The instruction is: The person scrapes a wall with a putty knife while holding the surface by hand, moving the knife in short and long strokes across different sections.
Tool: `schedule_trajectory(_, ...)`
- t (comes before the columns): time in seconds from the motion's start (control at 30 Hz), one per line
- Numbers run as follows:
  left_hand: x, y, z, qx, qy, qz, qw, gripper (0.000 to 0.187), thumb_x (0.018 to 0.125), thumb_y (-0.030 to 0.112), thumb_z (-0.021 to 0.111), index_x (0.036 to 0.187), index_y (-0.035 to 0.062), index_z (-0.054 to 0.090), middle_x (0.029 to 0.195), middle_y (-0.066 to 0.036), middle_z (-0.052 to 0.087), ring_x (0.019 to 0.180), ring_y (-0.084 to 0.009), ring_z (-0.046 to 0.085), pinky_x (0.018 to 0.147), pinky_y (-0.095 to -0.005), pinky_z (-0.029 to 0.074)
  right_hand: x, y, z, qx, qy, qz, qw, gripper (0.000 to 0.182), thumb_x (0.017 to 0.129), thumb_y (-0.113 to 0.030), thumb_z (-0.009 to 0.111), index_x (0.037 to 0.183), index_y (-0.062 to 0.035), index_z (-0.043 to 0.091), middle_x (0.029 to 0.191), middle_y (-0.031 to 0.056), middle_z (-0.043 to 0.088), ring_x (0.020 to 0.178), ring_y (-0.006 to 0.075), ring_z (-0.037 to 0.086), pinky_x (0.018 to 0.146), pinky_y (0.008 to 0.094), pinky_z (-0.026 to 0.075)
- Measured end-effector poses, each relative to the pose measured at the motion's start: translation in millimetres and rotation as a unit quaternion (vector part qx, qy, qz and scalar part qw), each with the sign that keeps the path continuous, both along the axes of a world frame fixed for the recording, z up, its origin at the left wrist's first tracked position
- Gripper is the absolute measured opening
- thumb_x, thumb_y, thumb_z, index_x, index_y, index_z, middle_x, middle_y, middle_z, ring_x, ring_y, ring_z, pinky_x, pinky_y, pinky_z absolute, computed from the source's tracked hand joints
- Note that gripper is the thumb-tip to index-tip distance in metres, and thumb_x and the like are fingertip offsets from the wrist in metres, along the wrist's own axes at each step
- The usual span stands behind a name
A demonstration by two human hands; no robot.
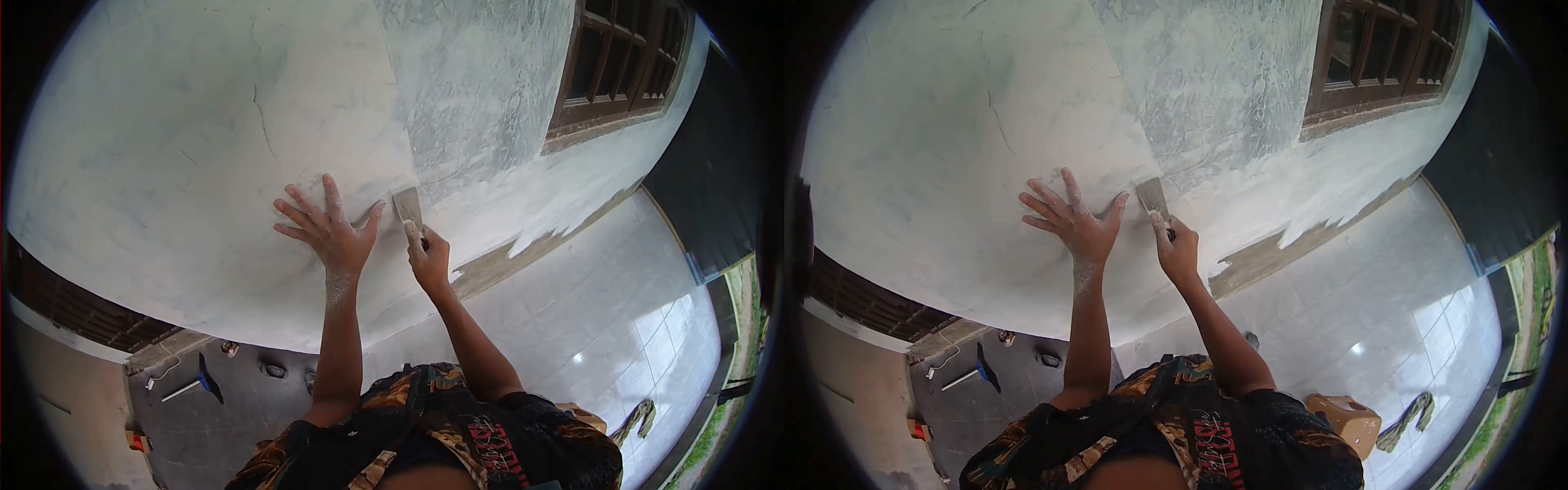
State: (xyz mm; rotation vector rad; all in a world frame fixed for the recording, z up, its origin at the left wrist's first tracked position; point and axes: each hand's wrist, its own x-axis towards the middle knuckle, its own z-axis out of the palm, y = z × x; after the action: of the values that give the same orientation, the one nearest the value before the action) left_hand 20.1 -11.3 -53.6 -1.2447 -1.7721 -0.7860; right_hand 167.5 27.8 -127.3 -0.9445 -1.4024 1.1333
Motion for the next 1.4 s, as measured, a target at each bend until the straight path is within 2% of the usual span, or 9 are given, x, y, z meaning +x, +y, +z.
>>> schedule_trajectory(0.23, -1.2, -0.6, -2.2, -0.002, 0.006, 0.008, 1.0, 0.118, 0.073, 0.071, 0.071, 0.159, 0.0136, 0.014, 0.158, -0.035, -0.011, 0.142, -0.0602, -0.017, 0.1, -0.082, -0.006, 0.7, -3.3, -8.5, -0.007, -0.003, 0.001, 1.0, 0.047, 0.099, -0.034, 0.062, 0.073, 0.0042, 0.057, 0.049, 0.0083, 0.039, 0.049, 0.0118, 0.033, 0.046, 0.0349, 0.03)
schedule_trajectory(0.3, -0.7, 2.4, -0.2, -0.001, 0.005, 0.01, 1.0, 0.118, 0.073, 0.071, 0.071, 0.159, 0.0135, 0.014, 0.158, -0.035, -0.011, 0.142, -0.0606, -0.017, 0.1, -0.0822, -0.006, -0.9, -0.5, -6.9, 0.002, 0.004, 0.003, 1.0, 0.048, 0.099, -0.039, 0.062, 0.068, -0.0047, 0.051, 0.051, -0.0047, 0.041, 0.045, 0.0041, 0.038, 0.042, 0.0249, 0.03)
schedule_trajectory(0.33, 0.0, 1.2, 1.0, -0.001, 0.004, 0.008, 1.0, 0.118, 0.073, 0.071, 0.071, 0.159, 0.0134, 0.014, 0.158, -0.035, -0.01, 0.141, -0.0609, -0.017, 0.1, -0.0823, -0.006, -1.6, -0.7, -2.4, 0.001, 0.003, 0.001, 1.0, 0.048, 0.099, -0.039, 0.062, 0.068, -0.0047, 0.051, 0.051, -0.0047, 0.041, 0.045, 0.0041, 0.038, 0.042, 0.0249, 0.03)
schedule_trajectory(0.4, 1.3, 0.4, 0.4, -0.001, 0.004, 0.006, 1.0, 0.118, 0.073, 0.071, 0.071, 0.159, 0.0134, 0.014, 0.158, -0.035, -0.01, 0.141, -0.0613, -0.016, 0.1, -0.0824, -0.006, -5.3, 0.7, 7.7, -0.001, 0.041, -0.001, 0.999, 0.047, 0.099, -0.034, 0.063, 0.071, 0.0035, 0.057, 0.049, 0.0089, 0.04, 0.049, 0.0118, 0.033, 0.046, 0.0348, 0.03)
schedule_trajectory(0.9, -1.5, 1.4, 1.0, -0.003, 0.005, 0.013, 1.0, 0.116, 0.073, 0.07, 0.071, 0.158, 0.0115, 0.017, 0.158, -0.035, -0.008, 0.142, -0.0606, -0.015, 0.101, -0.0819, -0.005, 1.8, -5.4, -6.1, -0.011, -0.007, -0.014, 1.0, 0.044, 0.099, -0.033, 0.063, 0.076, 0.0048, 0.059, 0.05, 0.0109, 0.041, 0.049, 0.0129, 0.034, 0.046, 0.0349, 0.032)
schedule_trajectory(1.13, 0.2, 1.7, 2.3, 0.001, 0.004, 0.001, 1.0, 0.115, 0.074, 0.069, 0.071, 0.158, 0.0121, 0.017, 0.159, -0.035, -0.009, 0.142, -0.0606, -0.015, 0.1, -0.0824, -0.004, -1.0, 1.0, 3.6, 0.024, 0.035, -0.011, 0.999, 0.044, 0.099, -0.034, 0.062, 0.077, 0.0045, 0.06, 0.05, 0.0085, 0.042, 0.049, 0.0117, 0.035, 0.046, 0.034, 0.032)
schedule_trajectory(1.2, -1.6, 0.3, 1.2, 0.001, 0.003, 0.002, 1.0, 0.115, 0.074, 0.069, 0.071, 0.158, 0.0122, 0.017, 0.159, -0.035, -0.009, 0.142, -0.0606, -0.015, 0.1, -0.0824, -0.004, 4.3, -4.7, -2.3, -0.001, -0.009, -0.015, 1.0, 0.044, 0.099, -0.034, 0.062, 0.078, 0.0046, 0.061, 0.051, 0.0083, 0.042, 0.05, 0.011, 0.035, 0.046, 0.0337, 0.032)
schedule_trajectory(1.3, 0.9, 2.5, 1.7, 0.006, -0.002, -0.003, 1.0, 0.113, 0.075, 0.07, 0.069, 0.159, 0.0167, 0.016, 0.158, -0.035, -0.008, 0.142, -0.0612, -0.015, 0.099, -0.084, -0.004, -1.6, 1.4, 7.9, 0.031, 0.032, -0.021, 0.999, 0.044, 0.099, -0.034, 0.062, 0.078, 0.0045, 0.061, 0.05, 0.0086, 0.043, 0.05, 0.0108, 0.035, 0.046, 0.0338, 0.032)
schedule_trajectory(1.4, 0.4, -0.2, 2.8, 0.003, 0.018, 0.012, 1.0, 0.116, 0.074, 0.07, 0.071, 0.158, 0.0118, 0.017, 0.159, -0.035, -0.009, 0.142, -0.0611, -0.014, 0.101, -0.0825, -0.003, 2.3, 4.1, 12.8, 0.048, 0.009, -0.018, 0.999, 0.043, 0.099, -0.034, 0.062, 0.078, 0.0044, 0.062, 0.05, 0.0091, 0.044, 0.049, 0.0109, 0.036, 0.046, 0.034, 0.032)
